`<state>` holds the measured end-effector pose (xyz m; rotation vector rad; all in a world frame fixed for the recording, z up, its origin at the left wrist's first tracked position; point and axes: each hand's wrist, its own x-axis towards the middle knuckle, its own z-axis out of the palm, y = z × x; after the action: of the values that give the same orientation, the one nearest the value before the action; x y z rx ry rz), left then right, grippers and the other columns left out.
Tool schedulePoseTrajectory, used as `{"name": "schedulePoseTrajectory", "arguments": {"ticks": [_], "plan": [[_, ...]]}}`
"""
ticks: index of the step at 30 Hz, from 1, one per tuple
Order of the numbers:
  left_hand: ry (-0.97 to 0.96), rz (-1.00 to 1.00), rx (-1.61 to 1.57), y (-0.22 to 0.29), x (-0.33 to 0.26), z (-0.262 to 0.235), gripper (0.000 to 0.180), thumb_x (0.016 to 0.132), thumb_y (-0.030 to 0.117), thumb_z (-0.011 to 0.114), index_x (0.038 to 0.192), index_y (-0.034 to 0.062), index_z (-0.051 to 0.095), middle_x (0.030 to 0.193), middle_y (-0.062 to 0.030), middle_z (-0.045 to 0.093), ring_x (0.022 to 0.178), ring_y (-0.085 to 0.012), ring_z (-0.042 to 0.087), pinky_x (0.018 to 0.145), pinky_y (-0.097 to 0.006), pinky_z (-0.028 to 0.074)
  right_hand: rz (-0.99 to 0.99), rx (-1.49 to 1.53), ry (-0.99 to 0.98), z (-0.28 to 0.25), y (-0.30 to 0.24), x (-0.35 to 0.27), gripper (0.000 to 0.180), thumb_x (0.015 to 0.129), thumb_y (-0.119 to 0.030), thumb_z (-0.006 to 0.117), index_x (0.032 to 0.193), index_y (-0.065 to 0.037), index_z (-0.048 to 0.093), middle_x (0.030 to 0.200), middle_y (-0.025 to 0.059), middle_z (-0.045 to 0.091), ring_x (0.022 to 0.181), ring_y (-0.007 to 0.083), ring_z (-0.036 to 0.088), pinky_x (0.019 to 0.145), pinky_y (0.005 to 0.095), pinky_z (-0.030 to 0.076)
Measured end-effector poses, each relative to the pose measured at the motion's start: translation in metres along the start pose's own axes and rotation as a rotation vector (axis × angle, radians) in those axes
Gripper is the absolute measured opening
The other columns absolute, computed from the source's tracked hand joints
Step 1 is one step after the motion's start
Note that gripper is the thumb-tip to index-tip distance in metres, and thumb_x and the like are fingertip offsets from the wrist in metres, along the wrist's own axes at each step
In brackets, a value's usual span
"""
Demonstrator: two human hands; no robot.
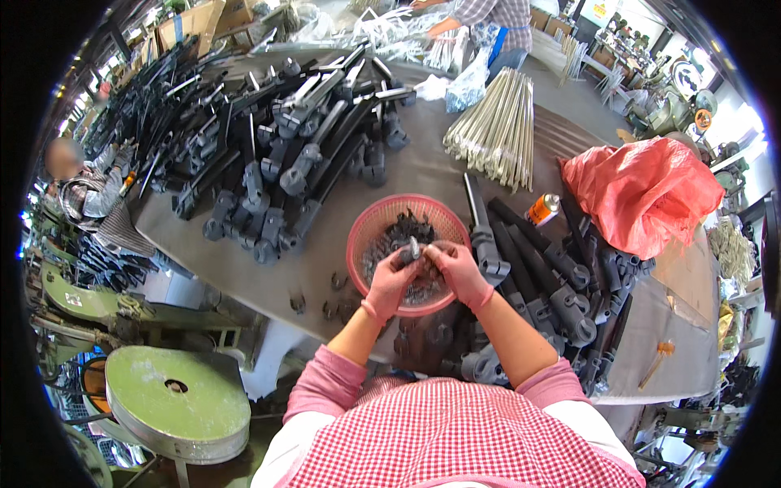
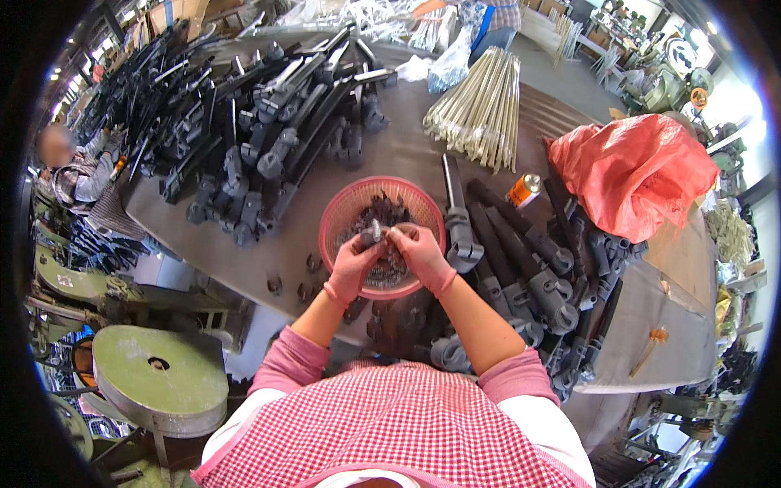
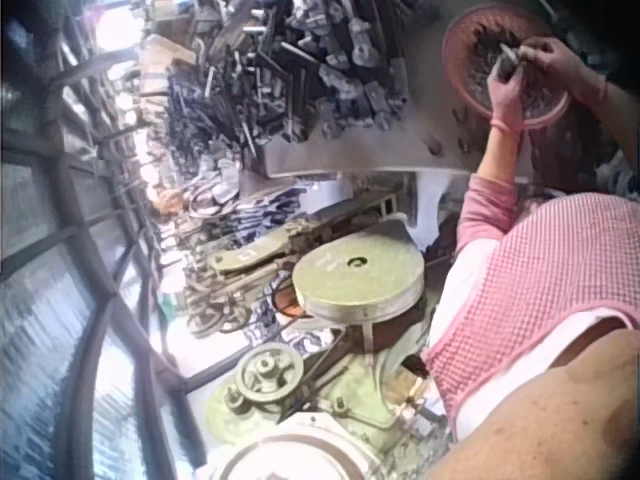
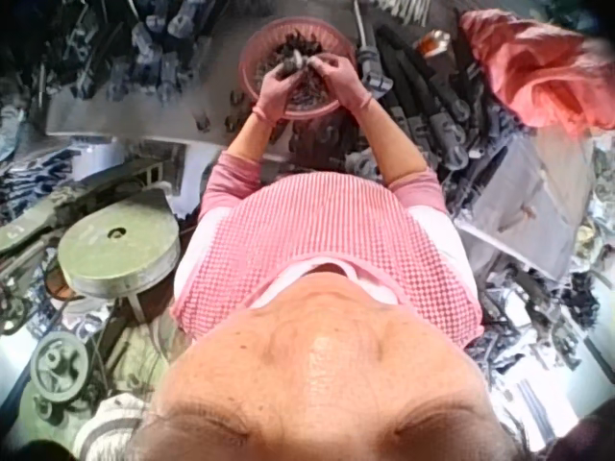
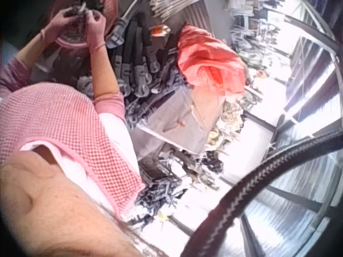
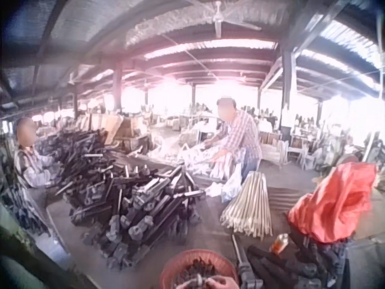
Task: The person picks small black metal components from a red basket and attaches them to long metal rods using a press machine. The person handles each rod individually, aligns the parts, and operates the press to secure the components before placing the finished rods aside.
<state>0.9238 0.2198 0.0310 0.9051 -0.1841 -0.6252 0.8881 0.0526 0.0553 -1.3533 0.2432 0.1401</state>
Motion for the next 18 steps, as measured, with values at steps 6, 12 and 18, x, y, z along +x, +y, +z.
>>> {"name": "schedulePoseTrajectory", "arguments": {"ticks": [6,12,18], "plan": [[0.176,-0.174,0.18,-0.002,0.0,-0.012,0.01,0.102,0.015,0.05,0.11,0.0087,0.051,0.088,-0.0051,0.065,0.066,-0.012,0.062,0.055,-0.025,0.053,0.076,0.519,-0.074,-0.005,-0.002,-0.013,0.022,0.099,-0.009,0.052,0.119,0.002,0.052,0.116,0.017,0.062,0.098,0.0249,0.066,0.092,0.0362,0.057],[0.08,-0.185,0.794,-0.012,0.014,-0.043,0.027,0.103,0.027,0.053,0.092,0.0047,0.064,0.07,0.0003,0.056,0.054,-0.0084,0.051,0.045,-0.027,0.041,0.221,0.513,0.03,-0.004,-0.016,-0.023,0.019,0.101,-0.021,0.056,0.107,-0.003,0.058,0.105,0.0117,0.069,0.07,0.0082,0.061,0.06,0.0199,0.054],[0.22,-0.113,0.924,-0.019,0.026,-0.056,0.023,0.102,0.024,0.054,0.098,0.0031,0.063,0.068,0.0013,0.054,0.052,-0.0082,0.049,0.045,-0.027,0.041,0.213,0.525,0.064,0.004,-0.021,-0.031,0.019,0.099,-0.025,0.06,0.098,-0.006,0.058,0.101,0.0118,0.07,0.071,0.0079,0.061,0.059,0.0208,0.053]]}}
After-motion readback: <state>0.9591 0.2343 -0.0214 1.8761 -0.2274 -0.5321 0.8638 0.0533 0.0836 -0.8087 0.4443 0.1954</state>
